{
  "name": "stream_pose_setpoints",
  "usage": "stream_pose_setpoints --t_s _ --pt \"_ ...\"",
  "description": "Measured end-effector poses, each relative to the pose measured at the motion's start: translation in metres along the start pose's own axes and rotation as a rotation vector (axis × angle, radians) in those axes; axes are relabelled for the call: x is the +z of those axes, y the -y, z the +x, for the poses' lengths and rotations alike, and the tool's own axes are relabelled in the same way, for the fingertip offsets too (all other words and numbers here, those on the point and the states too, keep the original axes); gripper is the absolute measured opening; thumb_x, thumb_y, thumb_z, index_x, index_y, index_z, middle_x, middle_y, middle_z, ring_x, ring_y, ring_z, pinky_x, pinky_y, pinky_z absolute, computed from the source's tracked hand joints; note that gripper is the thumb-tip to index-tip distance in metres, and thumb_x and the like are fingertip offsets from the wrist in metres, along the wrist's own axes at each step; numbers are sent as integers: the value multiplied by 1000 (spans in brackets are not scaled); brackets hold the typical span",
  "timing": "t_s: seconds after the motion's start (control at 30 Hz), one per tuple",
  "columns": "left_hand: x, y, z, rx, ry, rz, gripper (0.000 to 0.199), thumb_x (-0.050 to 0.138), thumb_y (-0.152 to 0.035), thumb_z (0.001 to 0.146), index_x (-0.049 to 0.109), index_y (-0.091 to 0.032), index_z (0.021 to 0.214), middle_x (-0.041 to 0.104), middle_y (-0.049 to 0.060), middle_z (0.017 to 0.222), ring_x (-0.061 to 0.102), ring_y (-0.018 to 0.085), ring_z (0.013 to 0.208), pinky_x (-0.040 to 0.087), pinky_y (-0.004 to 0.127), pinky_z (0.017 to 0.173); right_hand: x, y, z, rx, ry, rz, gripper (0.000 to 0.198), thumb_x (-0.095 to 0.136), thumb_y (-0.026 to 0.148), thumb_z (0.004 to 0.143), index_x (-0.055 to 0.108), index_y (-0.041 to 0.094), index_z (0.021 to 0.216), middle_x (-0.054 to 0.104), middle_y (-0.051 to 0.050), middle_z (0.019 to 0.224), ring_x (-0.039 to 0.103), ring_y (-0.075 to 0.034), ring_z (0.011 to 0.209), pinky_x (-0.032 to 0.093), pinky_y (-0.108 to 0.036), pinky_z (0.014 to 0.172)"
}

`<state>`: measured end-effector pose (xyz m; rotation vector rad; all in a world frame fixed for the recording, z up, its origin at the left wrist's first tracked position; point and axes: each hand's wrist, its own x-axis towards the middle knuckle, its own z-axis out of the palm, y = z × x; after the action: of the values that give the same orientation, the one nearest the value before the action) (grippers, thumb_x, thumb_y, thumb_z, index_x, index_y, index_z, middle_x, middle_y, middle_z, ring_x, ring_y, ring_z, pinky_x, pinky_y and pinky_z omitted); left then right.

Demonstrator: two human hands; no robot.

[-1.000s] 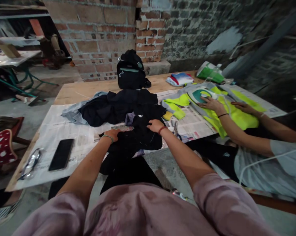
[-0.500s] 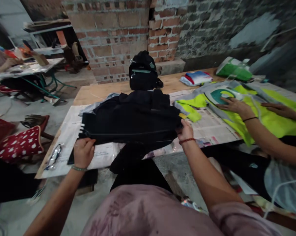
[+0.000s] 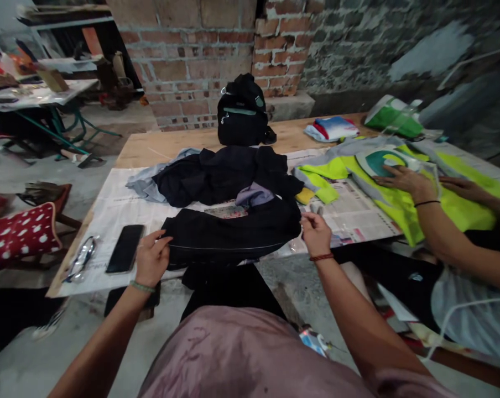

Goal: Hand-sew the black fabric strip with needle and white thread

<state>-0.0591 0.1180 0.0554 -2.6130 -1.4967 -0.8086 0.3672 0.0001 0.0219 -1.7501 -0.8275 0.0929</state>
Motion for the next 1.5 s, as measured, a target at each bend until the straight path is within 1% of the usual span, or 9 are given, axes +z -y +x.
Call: stream_pose_setpoints --t_s 0.17,0.27,0.4,0.53,0.67,0.93,1.1,1.27,1.5 --pt "36 -33 60 -45 199 133 36 43 -20 78 57 -23 111 50 9 126 44 27 115 39 43 90 28 41 4 -495 281 -381 33 50 23 75 59 18 107 57 -10 109 46 -24 106 35 -42 94" --pt "52 -26 78 -243 362 230 47 49 -23 74 49 -23 121 48 14 127 45 34 113 41 47 82 35 36 12 -451 326 -554 39 51 19 73 57 17 111 58 -12 105 45 -27 104 35 -45 90" --pt "56 1 75 -414 560 261 44 52 -36 73 54 -17 113 60 15 108 56 31 97 44 39 74 21 -1 21 -344 217 -504 20 43 15 73 61 15 81 60 -10 81 50 -22 85 39 -39 83" --pt "47 17 45 -266 419 211 23 51 -33 75 62 -18 88 64 9 96 58 24 94 42 33 78 -3 -38 7 -231 17 -382 16 44 20 71 59 15 75 59 -7 75 51 -19 74 42 -35 75" --pt "27 14 7 -213 151 -42 17 55 -32 73 62 -17 78 62 8 103 56 22 99 41 32 86 -11 -31 -28 -228 -56 -323 16 47 25 77 59 15 77 59 -6 75 52 -18 75 42 -33 74" --pt "-25 -8 -27 -543 409 -610 37 63 -48 65 61 -16 86 61 0 74 56 15 70 46 24 62 44 57 -89 -624 406 -131 16 47 17 81 60 18 90 61 -6 91 52 -17 96 42 -33 87" --pt "-35 9 -33 -827 328 -879 62 72 -48 54 56 -16 106 64 4 86 59 17 67 49 25 56 73 56 -83 -473 504 -531 44 54 26 75 53 17 118 48 -12 126 36 -31 119 30 -50 96" --pt "-31 24 -38 -830 310 -819 61 70 -48 54 57 -17 105 64 4 93 59 16 70 49 25 58 64 39 -69 -385 511 -674 60 56 34 74 42 18 130 39 -11 135 29 -34 124 29 -52 97" --pt "-10 36 -59 -571 336 -356 54 61 -46 63 58 -18 110 63 6 95 59 20 81 49 31 72 40 25 -75 -497 500 -684 32 57 31 74 61 17 102 52 -9 121 34 -29 121 25 -48 101"
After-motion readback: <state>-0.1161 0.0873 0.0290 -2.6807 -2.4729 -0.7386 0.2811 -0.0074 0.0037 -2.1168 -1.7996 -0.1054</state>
